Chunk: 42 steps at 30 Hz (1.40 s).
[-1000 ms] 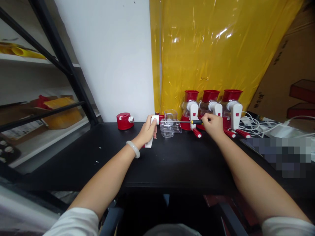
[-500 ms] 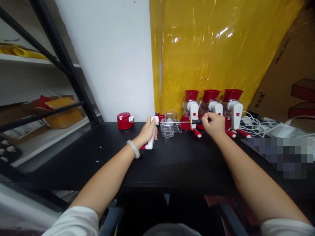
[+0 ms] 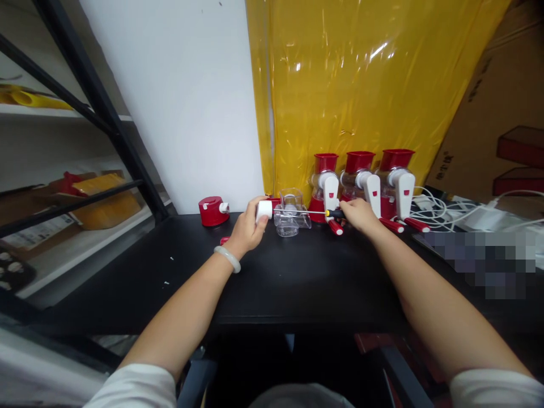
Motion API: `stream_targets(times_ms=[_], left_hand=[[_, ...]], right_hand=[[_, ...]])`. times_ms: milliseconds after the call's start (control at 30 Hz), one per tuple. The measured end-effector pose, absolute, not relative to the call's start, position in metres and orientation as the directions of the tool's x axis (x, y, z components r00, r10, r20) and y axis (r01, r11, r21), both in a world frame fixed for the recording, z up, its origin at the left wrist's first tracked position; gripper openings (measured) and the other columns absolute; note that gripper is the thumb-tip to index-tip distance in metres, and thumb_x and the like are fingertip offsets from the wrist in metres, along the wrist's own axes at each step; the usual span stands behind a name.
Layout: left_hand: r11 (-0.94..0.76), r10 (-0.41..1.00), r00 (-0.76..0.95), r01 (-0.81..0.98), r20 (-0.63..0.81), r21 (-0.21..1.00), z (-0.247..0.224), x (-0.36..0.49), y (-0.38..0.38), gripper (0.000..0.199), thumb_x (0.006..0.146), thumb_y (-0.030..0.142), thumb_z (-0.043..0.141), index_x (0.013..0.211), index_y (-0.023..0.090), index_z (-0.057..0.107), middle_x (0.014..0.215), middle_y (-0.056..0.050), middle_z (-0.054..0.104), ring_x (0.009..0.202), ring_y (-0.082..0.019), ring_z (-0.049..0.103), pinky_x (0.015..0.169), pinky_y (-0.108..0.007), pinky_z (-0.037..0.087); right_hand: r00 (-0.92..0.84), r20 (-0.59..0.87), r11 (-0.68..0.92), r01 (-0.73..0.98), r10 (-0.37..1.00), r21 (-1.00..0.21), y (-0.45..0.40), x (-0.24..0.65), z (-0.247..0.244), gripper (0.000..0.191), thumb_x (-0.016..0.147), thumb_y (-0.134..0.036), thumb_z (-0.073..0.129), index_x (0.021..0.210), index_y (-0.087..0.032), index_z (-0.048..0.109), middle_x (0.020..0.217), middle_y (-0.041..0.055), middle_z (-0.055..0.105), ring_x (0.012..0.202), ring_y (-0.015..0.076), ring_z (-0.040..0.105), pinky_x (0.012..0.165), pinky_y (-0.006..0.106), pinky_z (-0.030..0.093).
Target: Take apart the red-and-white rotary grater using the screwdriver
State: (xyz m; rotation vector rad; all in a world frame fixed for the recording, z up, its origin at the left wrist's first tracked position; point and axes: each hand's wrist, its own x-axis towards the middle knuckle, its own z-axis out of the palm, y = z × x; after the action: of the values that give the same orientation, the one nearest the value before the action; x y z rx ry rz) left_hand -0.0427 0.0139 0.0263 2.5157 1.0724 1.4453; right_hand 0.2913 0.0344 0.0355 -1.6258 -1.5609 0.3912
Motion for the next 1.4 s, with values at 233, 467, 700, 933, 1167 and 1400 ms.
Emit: stream_targets(times_ms=[233,467,700,933,1167,1400], left_hand=[[-0.728,0.672,0.32,0.447,0.667,0.519,0.022,-0.038,0.018,0.042,0.102,0.043,0.039,0.136,0.019,0.042,0.067,0.005,0.056,0.052,-0.014,0.058,0.061,-0.027,0.047],[-0.662,0.746,0.247,0.369,0.618,0.652,0.019,-0.032,0.02,0.039,0.103,0.047,0.035,0.131,0.021,0.039,0.068,0.006,0.054,0.048,-0.011,0.056,0.052,-0.023,0.048],[-0.54,0.842,0.207,0.327,0.499,0.775,0.021,-0.025,0.018,0.039,0.102,0.053,0.036,0.123,0.022,0.042,0.064,0.008,0.052,0.043,-0.011,0.054,0.044,-0.021,0.047],[-0.333,0.938,0.157,0.163,0.309,0.929,0.021,-0.015,0.019,0.031,0.1,0.056,0.04,0.105,0.025,0.042,0.059,0.009,0.051,0.038,-0.01,0.051,0.04,-0.021,0.046],[-0.161,0.979,0.135,0.05,0.153,0.986,0.021,-0.011,0.018,0.033,0.1,0.058,0.037,0.1,0.025,0.04,0.056,0.009,0.051,0.038,-0.01,0.05,0.04,-0.022,0.048],[-0.325,0.945,0.097,0.236,0.311,0.916,0.018,-0.014,0.018,0.03,0.101,0.053,0.038,0.108,0.024,0.042,0.059,0.008,0.05,0.04,-0.011,0.052,0.041,-0.021,0.047]], right_hand=[[0.189,0.557,0.186,0.816,0.809,-0.547,0.031,0.292,0.038,0.038,0.081,-0.035,0.049,0.049,-0.019,0.061,0.048,0.0049,0.056,0.053,0.0186,0.052,0.054,0.03,0.033],[0.211,0.614,0.174,0.844,0.76,-0.507,0.025,0.288,0.038,0.04,0.083,-0.035,0.045,0.05,-0.019,0.06,0.05,0.0059,0.057,0.053,0.0178,0.048,0.055,0.03,0.029],[0.199,0.701,0.14,0.909,0.685,-0.394,0.02,0.286,0.04,0.041,0.085,-0.033,0.043,0.056,-0.018,0.068,0.053,0.0085,0.06,0.053,0.0184,0.047,0.055,0.031,0.025],[0.159,0.755,0.118,0.947,0.636,-0.299,0.018,0.286,0.041,0.038,0.084,-0.03,0.044,0.062,-0.016,0.071,0.062,0.0109,0.067,0.058,0.0198,0.052,0.056,0.032,0.025],[0.13,0.8,0.098,0.968,0.586,-0.229,0.014,0.285,0.042,0.037,0.085,-0.032,0.044,0.062,-0.015,0.068,0.065,0.0114,0.067,0.059,0.0183,0.051,0.056,0.031,0.024],[0.096,0.808,0.172,0.956,0.582,-0.238,0.015,0.284,0.042,0.034,0.085,-0.032,0.045,0.059,-0.017,0.062,0.065,0.0107,0.065,0.06,0.0186,0.052,0.058,0.031,0.028]])
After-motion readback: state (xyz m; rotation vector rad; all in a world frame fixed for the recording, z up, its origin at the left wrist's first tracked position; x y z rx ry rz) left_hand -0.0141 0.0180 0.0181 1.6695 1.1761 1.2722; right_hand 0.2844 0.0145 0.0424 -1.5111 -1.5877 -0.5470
